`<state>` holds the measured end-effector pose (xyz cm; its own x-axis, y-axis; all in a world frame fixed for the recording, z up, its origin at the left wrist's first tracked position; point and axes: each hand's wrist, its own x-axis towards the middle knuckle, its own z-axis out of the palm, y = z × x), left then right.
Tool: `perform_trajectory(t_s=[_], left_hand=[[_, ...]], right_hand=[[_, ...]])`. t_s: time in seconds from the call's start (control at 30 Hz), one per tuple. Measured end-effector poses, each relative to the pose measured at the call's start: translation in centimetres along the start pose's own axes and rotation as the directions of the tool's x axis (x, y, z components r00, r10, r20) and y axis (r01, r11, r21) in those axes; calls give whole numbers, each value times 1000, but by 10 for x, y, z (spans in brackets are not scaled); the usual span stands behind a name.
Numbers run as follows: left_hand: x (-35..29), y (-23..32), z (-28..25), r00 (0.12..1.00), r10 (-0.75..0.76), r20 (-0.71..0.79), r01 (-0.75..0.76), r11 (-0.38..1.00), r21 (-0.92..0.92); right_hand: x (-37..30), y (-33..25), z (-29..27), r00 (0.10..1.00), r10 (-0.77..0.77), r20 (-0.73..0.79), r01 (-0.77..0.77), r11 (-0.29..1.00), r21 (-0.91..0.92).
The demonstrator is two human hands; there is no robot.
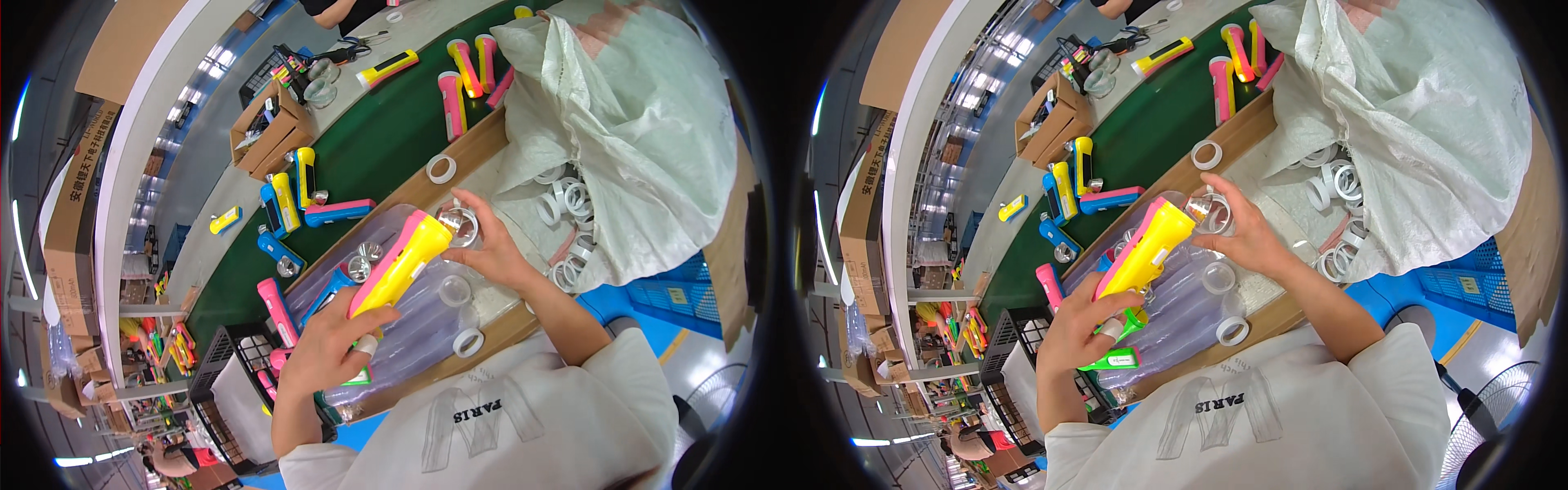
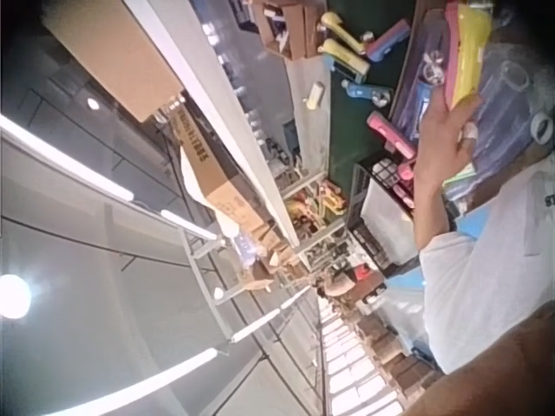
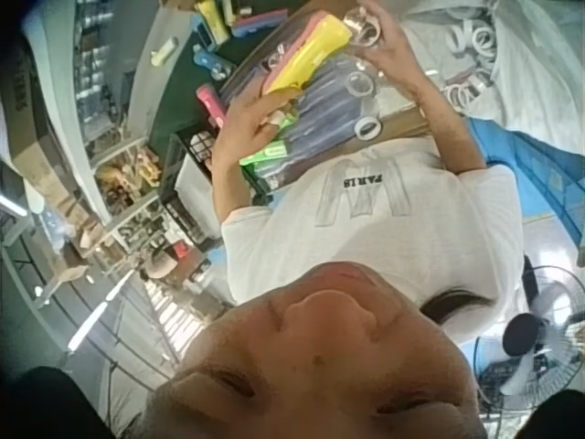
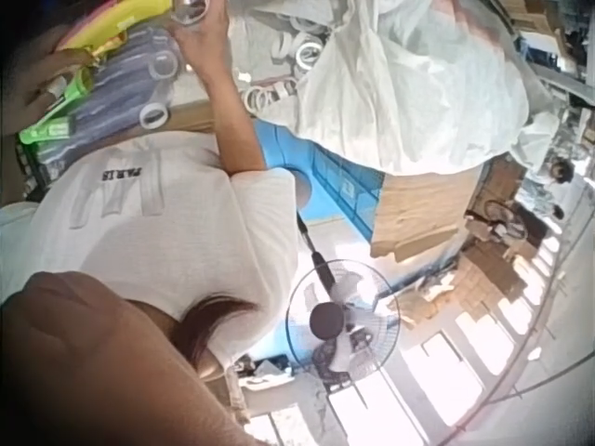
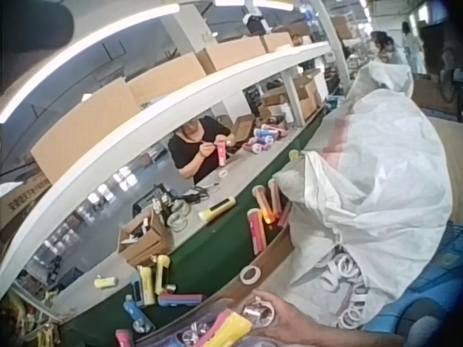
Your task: Assembling plastic flashlights by attaching white rings to the colored bodies.
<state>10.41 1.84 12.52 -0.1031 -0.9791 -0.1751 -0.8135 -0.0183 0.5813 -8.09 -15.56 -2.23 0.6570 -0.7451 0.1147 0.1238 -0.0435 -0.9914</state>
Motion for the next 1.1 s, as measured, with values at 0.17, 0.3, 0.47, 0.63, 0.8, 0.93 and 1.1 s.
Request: perform_trajectory(t_s=[0.17, 0.3, 0.47, 0.63, 0.8, 0.93, 1.1], left_hand=[[-3, 14, -4, 994, 98, 41, -106, 929, 353], [-4, 8, -7, 998, -26, -59, 34, 990, 139], [4, -6, -1, 995, 1, -98, 0, 1000, 9], [-2, -12, 10, 999, 16, -46, -19, 998, -66], [-14, -31, 48, 996, -40, -77, -9, 838, -546], [-19, -9, 38, 996, 92, 11, -71, 833, -549], [25, -12, 66, 939, 242, -246, -83, 851, 518]], right_hand=[[1, 18, -6, 988, -130, 79, 140, 980, -139], [-2, 5, -14, 952, -220, 212, 284, 892, -352], [-8, -30, -18, 849, -277, 450, 488, 738, -466], [-9, -49, -25, 783, -91, 615, 395, 837, -378], [-24, -49, 1, 701, -515, 494, 618, 784, -60], [-41, -79, 10, 457, -805, 379, 871, 492, -4], [2, 2, 12, 931, 296, 213, -360, 837, 411]])
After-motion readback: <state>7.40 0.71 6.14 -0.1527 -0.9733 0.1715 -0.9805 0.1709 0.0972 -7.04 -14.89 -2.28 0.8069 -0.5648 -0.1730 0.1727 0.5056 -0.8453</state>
